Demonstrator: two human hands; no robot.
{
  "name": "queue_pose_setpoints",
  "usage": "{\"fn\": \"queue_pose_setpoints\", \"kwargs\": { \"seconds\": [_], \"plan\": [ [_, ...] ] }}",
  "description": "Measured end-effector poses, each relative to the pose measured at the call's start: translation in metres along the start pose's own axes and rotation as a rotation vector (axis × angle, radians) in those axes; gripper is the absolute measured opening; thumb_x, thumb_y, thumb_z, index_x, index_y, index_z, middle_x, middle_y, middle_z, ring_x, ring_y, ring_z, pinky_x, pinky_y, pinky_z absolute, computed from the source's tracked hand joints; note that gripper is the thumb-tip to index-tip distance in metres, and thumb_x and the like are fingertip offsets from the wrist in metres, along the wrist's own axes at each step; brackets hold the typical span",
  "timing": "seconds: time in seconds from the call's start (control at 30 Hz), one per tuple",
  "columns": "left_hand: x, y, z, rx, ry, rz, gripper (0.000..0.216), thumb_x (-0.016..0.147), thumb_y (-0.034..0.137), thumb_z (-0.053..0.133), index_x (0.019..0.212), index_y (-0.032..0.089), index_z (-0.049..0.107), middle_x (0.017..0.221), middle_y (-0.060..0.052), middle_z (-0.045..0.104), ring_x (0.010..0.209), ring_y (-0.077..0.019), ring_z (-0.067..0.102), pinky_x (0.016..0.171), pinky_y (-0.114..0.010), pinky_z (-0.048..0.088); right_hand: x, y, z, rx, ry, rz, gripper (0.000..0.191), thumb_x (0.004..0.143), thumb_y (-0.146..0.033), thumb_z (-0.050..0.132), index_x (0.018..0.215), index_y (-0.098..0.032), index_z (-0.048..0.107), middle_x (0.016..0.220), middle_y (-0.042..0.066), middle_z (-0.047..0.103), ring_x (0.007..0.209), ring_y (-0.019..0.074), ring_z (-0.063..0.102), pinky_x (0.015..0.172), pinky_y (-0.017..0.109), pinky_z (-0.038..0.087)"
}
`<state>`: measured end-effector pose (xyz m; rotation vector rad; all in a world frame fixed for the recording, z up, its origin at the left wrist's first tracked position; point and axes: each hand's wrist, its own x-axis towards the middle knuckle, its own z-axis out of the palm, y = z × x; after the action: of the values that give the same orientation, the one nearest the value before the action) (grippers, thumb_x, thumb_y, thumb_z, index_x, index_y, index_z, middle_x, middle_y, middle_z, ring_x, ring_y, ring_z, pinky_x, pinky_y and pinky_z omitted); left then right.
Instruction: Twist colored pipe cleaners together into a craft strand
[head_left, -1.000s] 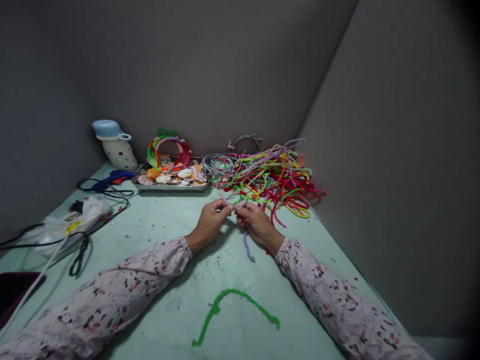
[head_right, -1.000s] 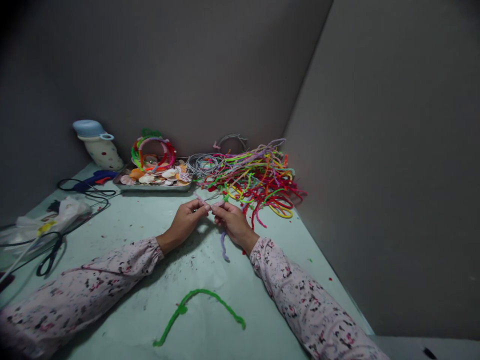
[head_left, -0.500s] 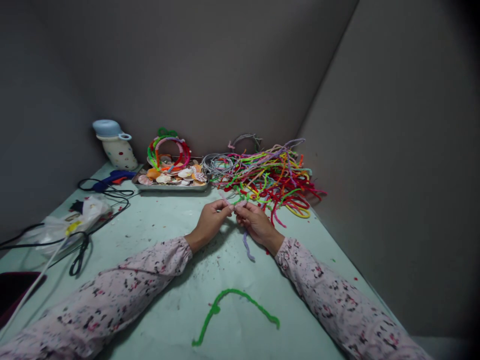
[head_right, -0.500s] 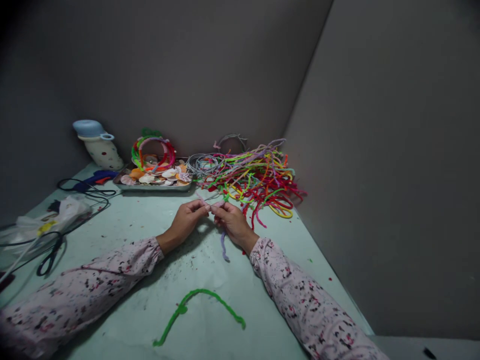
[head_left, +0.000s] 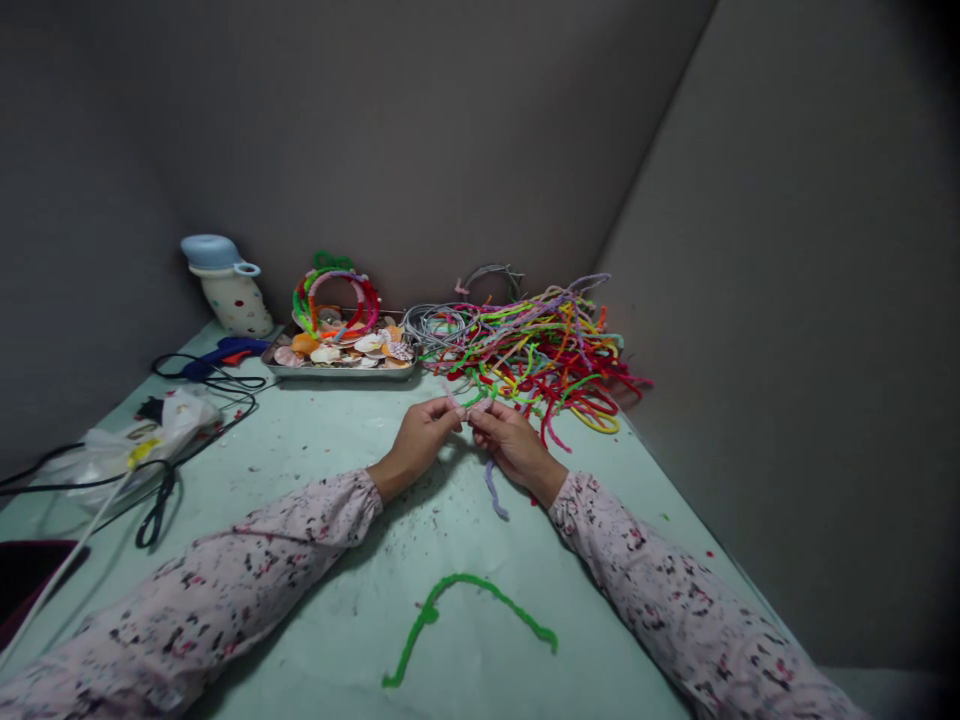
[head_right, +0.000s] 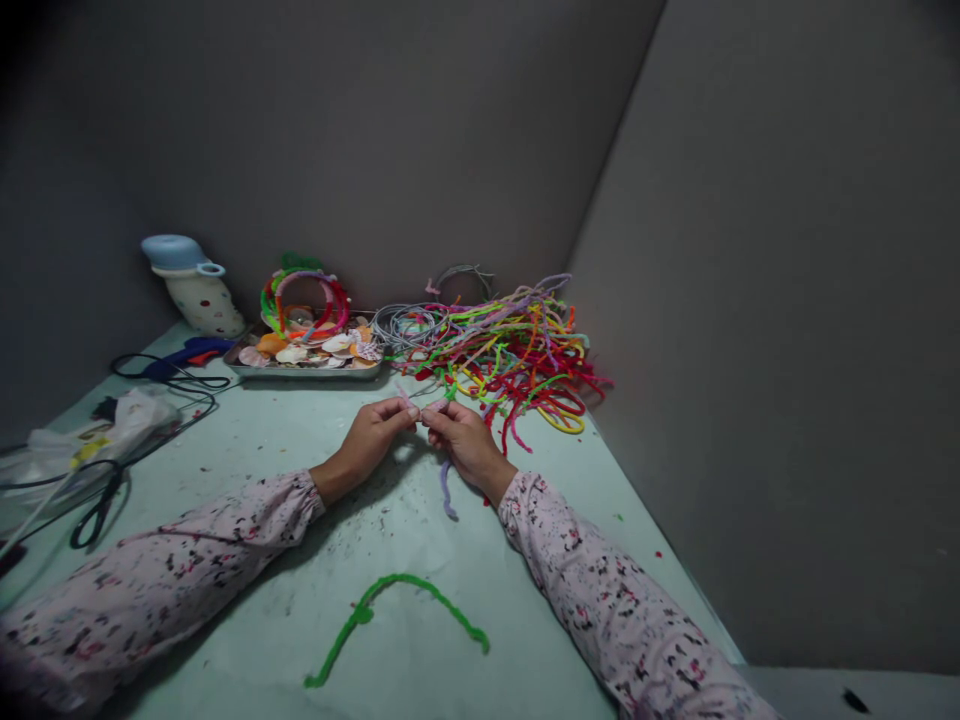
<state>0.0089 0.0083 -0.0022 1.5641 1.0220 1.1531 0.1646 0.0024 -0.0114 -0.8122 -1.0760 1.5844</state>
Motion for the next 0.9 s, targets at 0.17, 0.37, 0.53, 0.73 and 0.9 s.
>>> {"fn": "queue_pose_setpoints", "kwargs": {
  "seconds": [0.17,0.37,0.53,0.73,0.9],
  "plan": [
    [0.0002,-0.0007,0.0004,0.024,0.008,0.021,0.026,0.080,0.038,0.056,0.073,0.015,0.063,0.069,0.000,0.060,0.069,-0.0136,0.053,0.068,-0.025,0.042,0.0002,-0.0003,0.0004,0.018,0.014,0.002,0.025,0.069,-0.036,0.075,0.076,-0.017,0.059,0.067,-0.005,0.055,0.054,0.0059,0.047,0.050,0.020,0.034],
    [0.0015,-0.0031,-0.0005,0.038,0.001,0.028,0.025,0.081,0.037,0.055,0.072,0.015,0.062,0.067,0.001,0.058,0.067,-0.0128,0.052,0.068,-0.024,0.041,0.0011,0.0002,-0.0005,0.043,0.013,0.013,0.026,0.069,-0.037,0.075,0.078,-0.017,0.059,0.068,-0.004,0.055,0.054,0.0057,0.048,0.050,0.019,0.035],
    [0.0008,0.0002,0.0000,0.016,-0.016,-0.005,0.024,0.080,0.034,0.055,0.066,0.015,0.057,0.062,0.002,0.054,0.062,-0.0114,0.049,0.064,-0.023,0.039,0.0011,0.0017,-0.0026,0.035,0.000,0.011,0.024,0.071,-0.035,0.074,0.078,-0.016,0.061,0.069,-0.004,0.056,0.054,0.0052,0.049,0.050,0.018,0.036],
    [-0.0008,0.0003,0.0006,0.115,0.019,0.062,0.024,0.083,0.036,0.053,0.072,0.016,0.059,0.067,0.002,0.056,0.067,-0.0122,0.051,0.066,-0.024,0.041,0.0022,0.0034,-0.0033,0.072,0.012,0.001,0.023,0.072,-0.035,0.073,0.078,-0.016,0.061,0.068,-0.004,0.055,0.054,0.0050,0.049,0.049,0.017,0.037],
    [-0.0030,0.0028,0.0004,0.311,0.118,0.166,0.019,0.081,0.036,0.059,0.087,0.018,0.062,0.084,-0.001,0.064,0.080,-0.0154,0.057,0.077,-0.028,0.044,0.0044,0.0036,-0.0045,0.145,0.053,-0.001,0.023,0.072,-0.034,0.074,0.079,-0.016,0.061,0.067,-0.004,0.054,0.053,0.0040,0.048,0.047,0.015,0.037]
  ]
}}
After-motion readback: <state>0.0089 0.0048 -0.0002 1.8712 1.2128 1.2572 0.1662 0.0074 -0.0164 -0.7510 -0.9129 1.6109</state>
